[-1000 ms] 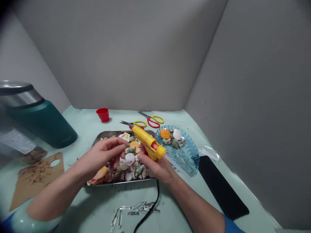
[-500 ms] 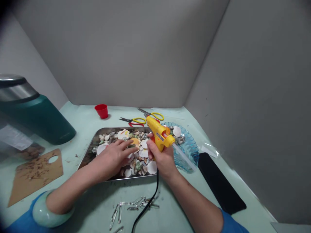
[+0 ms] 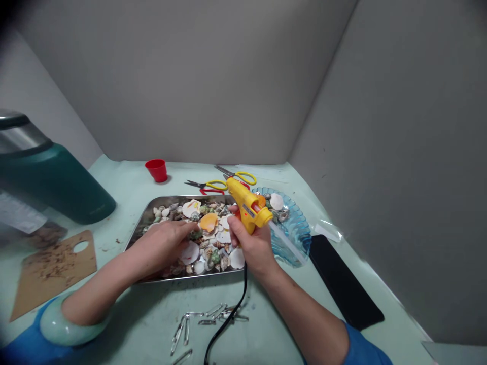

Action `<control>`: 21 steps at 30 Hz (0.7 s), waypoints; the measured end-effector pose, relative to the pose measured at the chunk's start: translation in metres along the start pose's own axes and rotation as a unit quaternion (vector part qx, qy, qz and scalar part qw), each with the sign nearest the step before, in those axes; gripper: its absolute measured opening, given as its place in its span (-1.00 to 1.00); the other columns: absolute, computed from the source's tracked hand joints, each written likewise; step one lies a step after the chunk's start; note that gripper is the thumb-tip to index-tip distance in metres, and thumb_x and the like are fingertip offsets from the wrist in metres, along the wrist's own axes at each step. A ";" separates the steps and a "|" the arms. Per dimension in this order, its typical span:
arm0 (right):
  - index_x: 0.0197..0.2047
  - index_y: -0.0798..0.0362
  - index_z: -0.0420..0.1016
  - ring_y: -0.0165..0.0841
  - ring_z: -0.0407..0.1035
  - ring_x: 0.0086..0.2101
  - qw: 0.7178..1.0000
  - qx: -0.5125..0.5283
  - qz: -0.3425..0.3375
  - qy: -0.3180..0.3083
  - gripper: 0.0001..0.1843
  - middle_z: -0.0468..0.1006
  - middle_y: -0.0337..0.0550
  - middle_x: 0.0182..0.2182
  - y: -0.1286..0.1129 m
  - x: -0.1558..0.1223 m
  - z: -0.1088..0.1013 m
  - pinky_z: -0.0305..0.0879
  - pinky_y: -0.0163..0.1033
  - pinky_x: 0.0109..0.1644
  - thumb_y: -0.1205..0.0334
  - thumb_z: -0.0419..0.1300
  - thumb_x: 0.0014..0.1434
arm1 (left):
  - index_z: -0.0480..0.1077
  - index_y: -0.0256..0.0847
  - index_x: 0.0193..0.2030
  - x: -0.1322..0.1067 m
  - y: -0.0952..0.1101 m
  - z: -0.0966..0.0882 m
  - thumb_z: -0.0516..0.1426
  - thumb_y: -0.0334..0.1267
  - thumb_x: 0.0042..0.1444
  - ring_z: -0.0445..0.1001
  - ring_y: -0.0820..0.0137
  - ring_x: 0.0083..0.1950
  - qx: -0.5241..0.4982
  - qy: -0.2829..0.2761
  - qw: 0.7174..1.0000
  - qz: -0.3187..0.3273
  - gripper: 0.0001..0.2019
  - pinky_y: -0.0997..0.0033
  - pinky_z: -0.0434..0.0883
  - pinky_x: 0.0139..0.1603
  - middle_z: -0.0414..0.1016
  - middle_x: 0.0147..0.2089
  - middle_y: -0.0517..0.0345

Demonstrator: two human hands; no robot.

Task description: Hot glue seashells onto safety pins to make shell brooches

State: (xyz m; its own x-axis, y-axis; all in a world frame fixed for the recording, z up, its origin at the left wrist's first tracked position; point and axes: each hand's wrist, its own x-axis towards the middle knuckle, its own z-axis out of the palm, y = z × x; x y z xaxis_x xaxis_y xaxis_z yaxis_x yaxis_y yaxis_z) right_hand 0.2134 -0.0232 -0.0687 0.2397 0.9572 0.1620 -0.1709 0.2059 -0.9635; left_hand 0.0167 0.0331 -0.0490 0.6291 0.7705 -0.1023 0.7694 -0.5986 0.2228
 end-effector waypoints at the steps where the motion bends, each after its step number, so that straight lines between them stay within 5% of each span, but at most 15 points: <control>1: -0.13 0.06 0.35 -0.52 0.13 -0.65 1.000 -0.002 0.000 0.000 -0.62 0.26 -0.40 -0.63 0.000 0.000 0.000 0.06 -0.37 -0.59 0.03 0.24 0.06 | 0.39 -0.15 -0.18 0.000 0.000 0.000 0.04 -0.43 0.04 0.45 0.24 -0.20 0.016 -0.001 1.000 0.003 -0.78 0.32 0.30 -0.23 0.50 -0.24 0.02; 9: -0.13 0.07 0.34 -0.52 0.11 -0.65 1.000 -0.013 0.001 0.000 -0.63 0.25 -0.39 -0.61 -0.001 0.000 0.000 0.04 -0.34 -0.57 0.03 0.24 0.06 | 0.42 -0.21 -0.33 -0.005 0.001 -0.011 0.00 -0.36 0.07 0.45 0.29 -0.32 0.106 -0.006 0.994 0.027 -0.83 0.38 0.27 -0.39 0.45 -0.23 0.00; 21: -0.13 0.07 0.35 -0.52 0.11 -0.65 1.000 0.005 0.006 0.002 -0.67 0.25 -0.40 -0.62 0.001 -0.001 0.000 0.04 -0.36 -0.57 0.08 0.24 0.09 | 0.43 -0.17 -0.22 -0.009 -0.023 -0.029 -0.02 -0.24 0.15 0.46 0.21 -0.23 0.119 0.051 0.990 -0.051 -0.78 0.33 0.30 -0.34 0.47 -0.22 0.01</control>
State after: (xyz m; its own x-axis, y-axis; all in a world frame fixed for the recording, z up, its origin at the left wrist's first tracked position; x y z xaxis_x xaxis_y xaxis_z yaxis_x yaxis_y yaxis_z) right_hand 0.2127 -0.0234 -0.0701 0.2407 0.9589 0.1501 -0.1835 0.1968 -0.9631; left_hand -0.0101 0.0461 -0.0249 0.5416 0.8405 -0.0117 0.8403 -0.5418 -0.0206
